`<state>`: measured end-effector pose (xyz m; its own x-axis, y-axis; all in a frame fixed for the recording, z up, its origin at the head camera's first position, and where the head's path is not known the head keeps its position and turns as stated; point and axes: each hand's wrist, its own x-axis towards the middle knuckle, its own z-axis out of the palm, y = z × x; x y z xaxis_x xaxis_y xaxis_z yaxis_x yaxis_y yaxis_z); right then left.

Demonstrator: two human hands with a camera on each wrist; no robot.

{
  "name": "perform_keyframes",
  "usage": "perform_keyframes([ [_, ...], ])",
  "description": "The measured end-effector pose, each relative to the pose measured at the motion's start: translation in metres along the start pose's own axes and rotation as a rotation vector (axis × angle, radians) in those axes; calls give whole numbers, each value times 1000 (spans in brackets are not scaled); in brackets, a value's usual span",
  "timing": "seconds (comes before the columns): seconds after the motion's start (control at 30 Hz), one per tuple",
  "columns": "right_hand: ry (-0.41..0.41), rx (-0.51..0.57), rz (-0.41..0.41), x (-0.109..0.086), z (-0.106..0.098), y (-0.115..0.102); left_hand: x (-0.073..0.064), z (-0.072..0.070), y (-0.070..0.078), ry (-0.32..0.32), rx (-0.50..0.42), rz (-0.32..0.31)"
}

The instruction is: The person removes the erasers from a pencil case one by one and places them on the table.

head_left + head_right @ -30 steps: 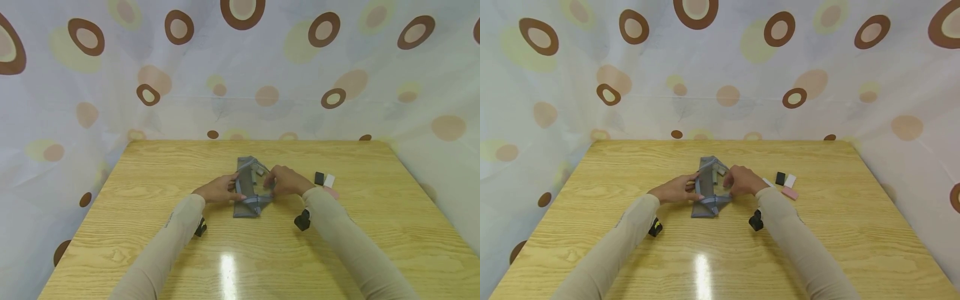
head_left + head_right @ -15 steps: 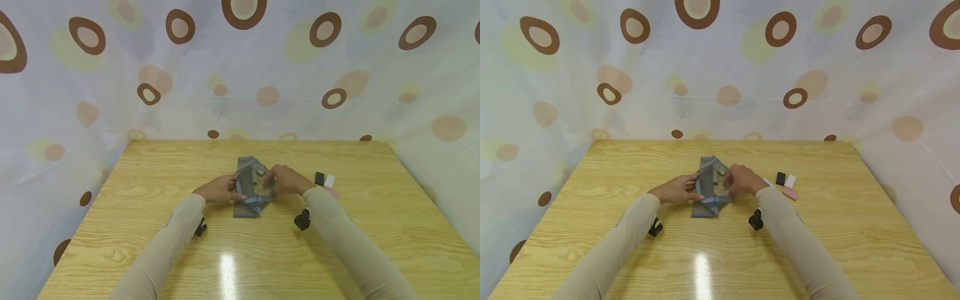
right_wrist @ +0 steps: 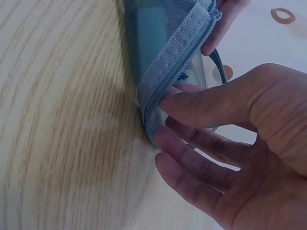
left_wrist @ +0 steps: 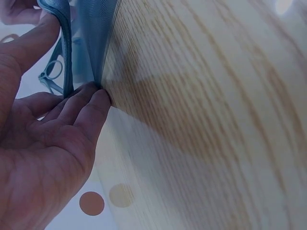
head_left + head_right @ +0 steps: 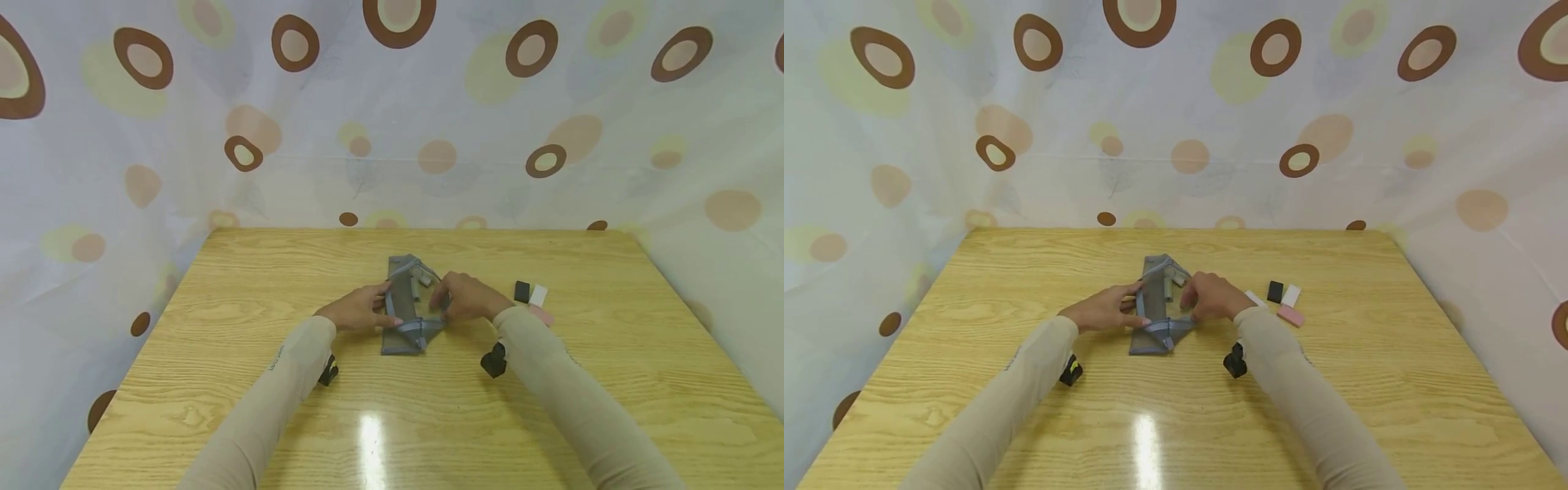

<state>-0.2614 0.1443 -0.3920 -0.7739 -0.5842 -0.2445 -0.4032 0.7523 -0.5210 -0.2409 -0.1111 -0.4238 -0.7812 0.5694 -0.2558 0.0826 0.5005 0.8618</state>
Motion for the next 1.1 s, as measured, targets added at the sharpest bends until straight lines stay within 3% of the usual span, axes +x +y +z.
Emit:
perform_keyframes([
  [0.5, -34, -56, -32, 3, 0, -1, -1, -1, 1, 6, 20, -19],
  [0.8, -34, -8, -77, 3, -2, 2, -1, 0, 1, 12, 15, -31],
  [1.1, -26, -24, -39, 5, 4, 3, -1, 1, 1, 17, 36, -36],
])
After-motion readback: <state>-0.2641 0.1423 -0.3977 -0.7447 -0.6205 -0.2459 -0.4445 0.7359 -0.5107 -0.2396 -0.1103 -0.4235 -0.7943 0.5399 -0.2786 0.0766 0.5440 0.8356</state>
